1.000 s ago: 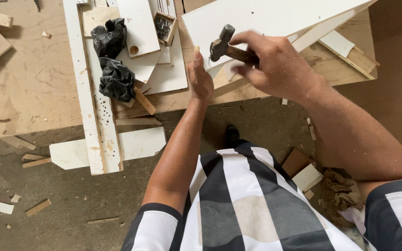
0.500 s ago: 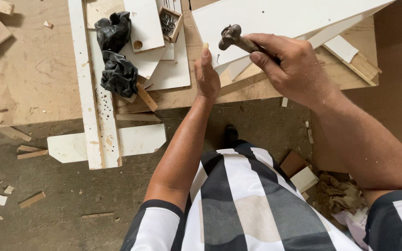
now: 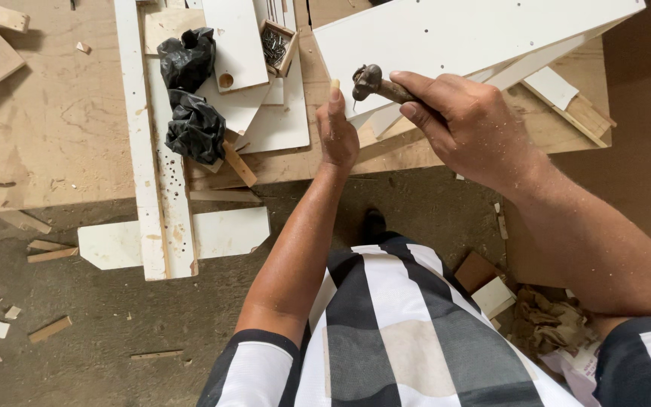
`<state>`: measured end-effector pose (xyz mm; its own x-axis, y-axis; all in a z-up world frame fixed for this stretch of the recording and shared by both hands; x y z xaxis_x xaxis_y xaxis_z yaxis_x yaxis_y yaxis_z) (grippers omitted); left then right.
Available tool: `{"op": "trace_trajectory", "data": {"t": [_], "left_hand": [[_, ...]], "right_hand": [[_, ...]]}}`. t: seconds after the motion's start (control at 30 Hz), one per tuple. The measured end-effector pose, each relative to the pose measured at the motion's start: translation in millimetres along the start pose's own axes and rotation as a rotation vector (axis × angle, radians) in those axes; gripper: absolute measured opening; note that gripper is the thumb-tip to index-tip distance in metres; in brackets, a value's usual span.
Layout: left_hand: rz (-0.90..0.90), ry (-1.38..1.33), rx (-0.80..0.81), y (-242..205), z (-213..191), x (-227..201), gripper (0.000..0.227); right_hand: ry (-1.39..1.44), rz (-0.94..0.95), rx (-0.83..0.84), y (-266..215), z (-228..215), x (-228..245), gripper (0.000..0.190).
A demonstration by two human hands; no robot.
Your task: The person assembles a white wooden shelf unit by fitting pre-cut panels together by hand and then securing the joints with a hammer and nails.
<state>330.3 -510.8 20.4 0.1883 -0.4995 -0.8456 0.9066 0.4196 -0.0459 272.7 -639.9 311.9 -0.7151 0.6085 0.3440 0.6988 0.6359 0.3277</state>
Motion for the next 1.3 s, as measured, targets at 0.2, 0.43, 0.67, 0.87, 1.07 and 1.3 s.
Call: {"op": "trace_trajectory", "data": {"t": [0.2, 0.43, 0.67, 0.87, 1.07, 1.3], "left_hand": [[0.043, -0.053, 0.017, -4.5, 5.8, -11.1, 0.056], [0.070, 0.012, 0.011, -8.9, 6.7, -22.3, 0.057], [0.069, 0.103, 0.037, -9.1, 7.4, -26.0, 0.059], [0.102, 0.140, 0.030, -5.5, 4.1, -19.2, 0.062], [0.138, 0.151, 0.016, -3.2, -2.7, -1.9, 0.064], [0.450, 0.378, 0.012, -3.0, -4.0, -14.6, 0.060]], "right_hand": [[-0.014, -0.032, -0.065, -4.9, -10.8, 2.8, 0.035], [-0.155, -0.032, -0.006, -6.5, 12.4, -9.6, 0.038], [-0.149, -0.021, -0.004, -10.7, 2.9, -6.0, 0.039], [-0.131, -0.071, -0.090, -17.1, 18.5, 0.3, 0.037], [0.065, -0.067, -0.336, -24.8, -9.3, -15.4, 0.030], [0.130, -0.021, -0.158, -18.7, 10.6, -23.9, 0.031]]}}
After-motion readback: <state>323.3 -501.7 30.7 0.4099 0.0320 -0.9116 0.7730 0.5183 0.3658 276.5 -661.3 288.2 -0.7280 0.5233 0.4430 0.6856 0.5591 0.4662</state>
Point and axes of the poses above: each hand's wrist, its own y-axis towards the middle knuckle, its own z-axis out of the palm, x = y × z, the point moved 7 cm from there along y, towards the middle knuckle, and after that the axes turned 4 degrees about -x, right-handed, at the moved point
